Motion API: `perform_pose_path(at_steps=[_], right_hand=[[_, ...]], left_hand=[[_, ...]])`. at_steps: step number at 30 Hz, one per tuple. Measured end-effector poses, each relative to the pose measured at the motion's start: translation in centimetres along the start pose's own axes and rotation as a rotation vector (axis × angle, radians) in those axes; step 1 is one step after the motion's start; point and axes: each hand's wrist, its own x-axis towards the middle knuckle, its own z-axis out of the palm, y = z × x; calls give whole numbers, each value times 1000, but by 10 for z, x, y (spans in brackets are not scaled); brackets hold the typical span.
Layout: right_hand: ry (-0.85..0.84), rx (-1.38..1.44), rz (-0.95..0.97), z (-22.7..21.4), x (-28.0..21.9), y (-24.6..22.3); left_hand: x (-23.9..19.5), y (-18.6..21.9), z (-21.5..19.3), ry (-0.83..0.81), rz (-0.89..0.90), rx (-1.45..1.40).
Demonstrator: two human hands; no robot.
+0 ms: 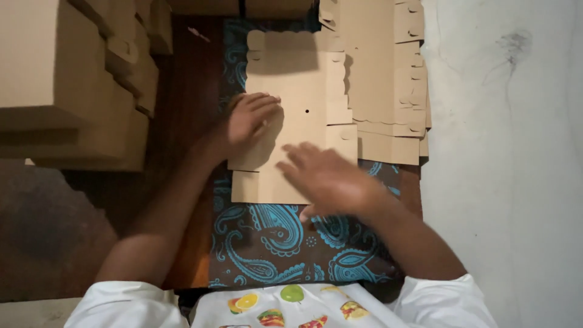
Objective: Assembling small cardboard boxes from flat templates by folding and tucking flaps.
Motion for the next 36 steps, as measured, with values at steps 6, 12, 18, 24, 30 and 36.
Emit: perform_pose_path(at_steps=[6,12,18,24,30,36], right_hand=[[139,-128,95,55,4,0],[27,-112,93,43,-5,-2],[226,-92,21,60,-3,6],[441,-230,-83,73,-16,22],[848,-489,107,26,-15,23],[1073,-526,310,-17,3,40]], left_hand=[[3,1,-10,-25,-78,-57],[4,-22,3,173,49,-168],[0,-41,11,246,98,-459],[7,-41,10,257,147,-552],[5,-48,2,207,121,-504],[8,-71,28,345,483,-415]])
